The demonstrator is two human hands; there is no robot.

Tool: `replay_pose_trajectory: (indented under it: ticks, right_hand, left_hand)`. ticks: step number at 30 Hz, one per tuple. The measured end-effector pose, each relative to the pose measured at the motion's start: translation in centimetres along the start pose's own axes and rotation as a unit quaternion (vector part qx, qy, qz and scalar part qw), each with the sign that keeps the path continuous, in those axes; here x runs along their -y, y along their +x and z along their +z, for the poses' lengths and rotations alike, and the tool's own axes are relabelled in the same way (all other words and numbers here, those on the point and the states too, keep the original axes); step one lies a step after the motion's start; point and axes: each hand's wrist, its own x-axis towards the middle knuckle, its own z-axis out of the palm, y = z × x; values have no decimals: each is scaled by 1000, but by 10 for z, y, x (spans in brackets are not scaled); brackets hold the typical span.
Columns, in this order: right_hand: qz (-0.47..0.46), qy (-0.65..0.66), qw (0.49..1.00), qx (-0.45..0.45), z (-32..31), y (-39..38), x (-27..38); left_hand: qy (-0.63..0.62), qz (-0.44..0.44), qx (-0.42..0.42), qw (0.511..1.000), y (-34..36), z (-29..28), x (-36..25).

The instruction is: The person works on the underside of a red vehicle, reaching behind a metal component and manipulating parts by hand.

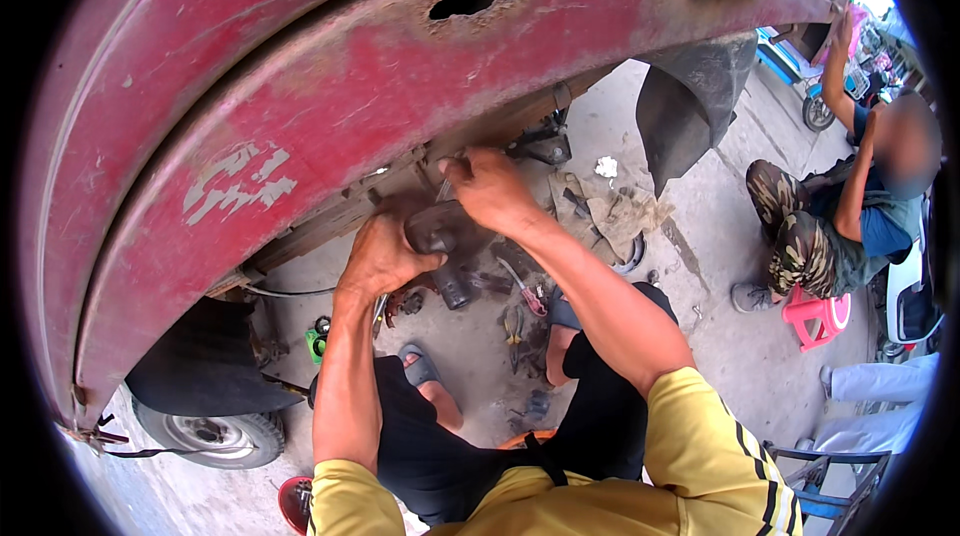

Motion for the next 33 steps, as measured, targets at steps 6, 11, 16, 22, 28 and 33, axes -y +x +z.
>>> replay_pose_trajectory:
  ticks: [6,11,16,22,28,33]
  right_hand:
    - [-40,-26,999,-10,5,-8,27]
    - [-97,-87,990,45,15,-11,49]
    - [-177,-124,976,22,32,-8,43]
    - [-65,-9,998,-4,-8,-4,41]
    - [23,92,995,18,-8,3,-11]
    - [182,342,916,105,-7,11,-47]
  left_hand:
    - [-33,-10,-2,999,-2,4,13]
    - [-87,-16,14,996,-1,6,13]
    - [-71,-40,37,996,0,7,15]
    - [-41,-25,-9,999,-6,12,27]
    - [0,-11,-1,1000,-2,8,13]
    - [-31,-9,2,999,-2,6,8]
